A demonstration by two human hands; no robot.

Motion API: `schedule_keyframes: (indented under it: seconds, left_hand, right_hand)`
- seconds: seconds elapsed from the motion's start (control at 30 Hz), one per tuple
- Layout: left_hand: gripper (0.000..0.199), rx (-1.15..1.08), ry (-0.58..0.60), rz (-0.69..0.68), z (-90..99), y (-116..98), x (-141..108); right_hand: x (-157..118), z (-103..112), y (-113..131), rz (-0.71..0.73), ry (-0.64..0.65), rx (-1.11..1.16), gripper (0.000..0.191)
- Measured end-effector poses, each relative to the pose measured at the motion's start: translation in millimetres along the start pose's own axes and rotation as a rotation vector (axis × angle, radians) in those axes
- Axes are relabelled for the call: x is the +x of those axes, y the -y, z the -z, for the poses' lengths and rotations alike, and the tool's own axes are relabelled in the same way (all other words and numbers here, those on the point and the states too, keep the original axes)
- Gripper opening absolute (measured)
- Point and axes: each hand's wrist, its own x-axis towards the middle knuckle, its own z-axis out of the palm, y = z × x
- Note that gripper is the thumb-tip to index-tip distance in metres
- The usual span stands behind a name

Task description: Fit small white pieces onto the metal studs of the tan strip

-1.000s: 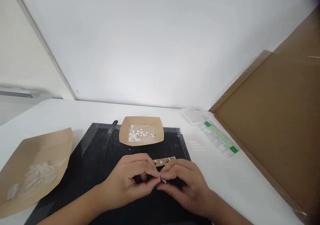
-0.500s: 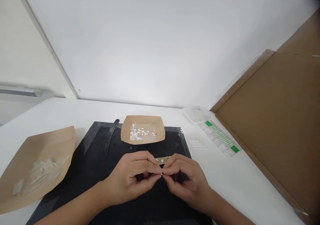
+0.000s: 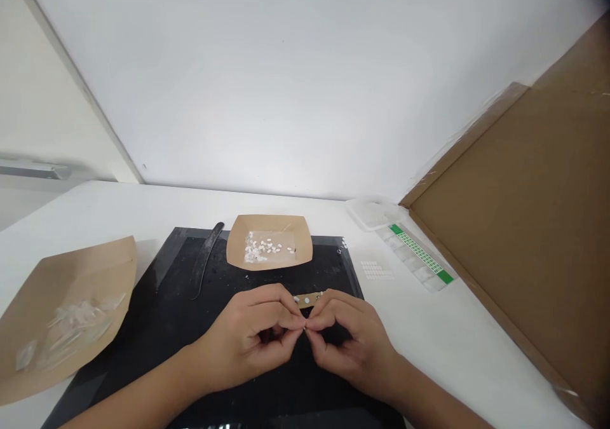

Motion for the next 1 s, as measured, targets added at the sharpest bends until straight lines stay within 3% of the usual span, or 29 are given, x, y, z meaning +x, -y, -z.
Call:
schedule_keyframes:
  seconds: [0.47,1.0]
  left_hand:
    - [0.016,-0.015,-0.039,0.133,-10.2,1,-7]
    - [0.013,0.025,-0.122,0.203,-14.6,-3,-6]
  right_hand:
    - [-1,-3,0,0.01,0.04,-0.036,0.015]
    - [-4,-7,-2,-0.178,0.061,0.102,0.014]
